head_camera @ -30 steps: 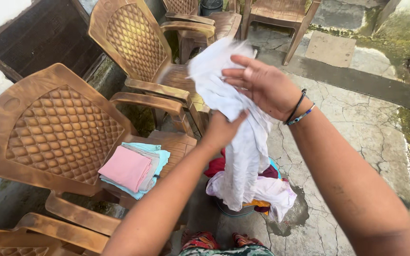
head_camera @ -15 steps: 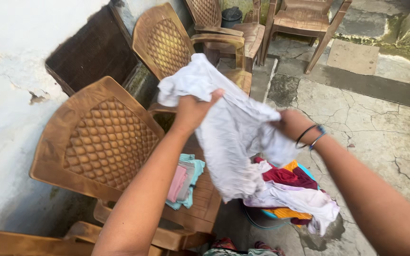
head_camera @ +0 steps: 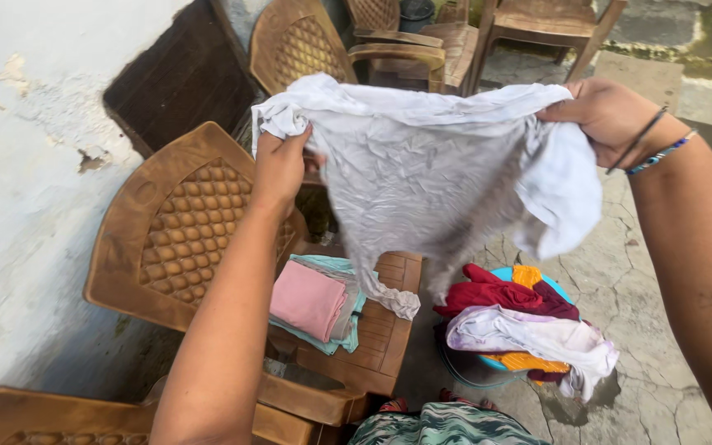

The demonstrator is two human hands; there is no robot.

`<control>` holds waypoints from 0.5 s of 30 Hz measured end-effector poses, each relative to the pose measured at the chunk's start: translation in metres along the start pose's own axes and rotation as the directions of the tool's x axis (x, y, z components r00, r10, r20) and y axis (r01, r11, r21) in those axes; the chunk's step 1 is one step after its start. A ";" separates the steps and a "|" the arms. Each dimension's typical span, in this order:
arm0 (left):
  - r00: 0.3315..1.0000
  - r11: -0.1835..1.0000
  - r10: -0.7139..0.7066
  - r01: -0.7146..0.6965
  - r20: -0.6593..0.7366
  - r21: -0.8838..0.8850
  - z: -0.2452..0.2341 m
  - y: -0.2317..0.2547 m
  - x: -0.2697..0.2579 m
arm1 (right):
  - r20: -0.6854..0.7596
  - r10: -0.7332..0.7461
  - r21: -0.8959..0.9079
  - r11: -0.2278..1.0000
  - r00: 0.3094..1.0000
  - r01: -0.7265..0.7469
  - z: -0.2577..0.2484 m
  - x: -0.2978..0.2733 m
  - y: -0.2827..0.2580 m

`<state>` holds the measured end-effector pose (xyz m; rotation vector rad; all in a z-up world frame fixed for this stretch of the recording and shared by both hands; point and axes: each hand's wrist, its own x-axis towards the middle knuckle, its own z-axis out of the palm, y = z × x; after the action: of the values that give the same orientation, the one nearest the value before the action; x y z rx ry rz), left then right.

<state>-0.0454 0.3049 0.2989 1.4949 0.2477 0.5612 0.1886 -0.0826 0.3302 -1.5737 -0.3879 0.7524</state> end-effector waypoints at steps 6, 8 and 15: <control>0.934 0.930 -0.235 0.296 0.269 -0.218 -0.016 0.008 -0.005 | 0.385 -0.265 0.237 0.954 0.884 0.183 -0.041 0.026 0.017; 0.950 0.736 -0.098 0.269 0.295 -0.621 -0.006 0.006 0.024 | 0.331 -0.492 0.542 0.797 0.805 0.265 -0.040 0.050 -0.002; 0.848 0.840 -0.475 0.517 0.236 -0.168 0.074 -0.071 0.046 | 0.213 -0.054 0.337 0.941 0.976 -0.021 0.044 0.052 0.058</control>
<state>0.0440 0.2650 0.2436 1.1853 0.3994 0.0232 0.1872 -0.0254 0.2617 -1.1675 -0.4082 0.9310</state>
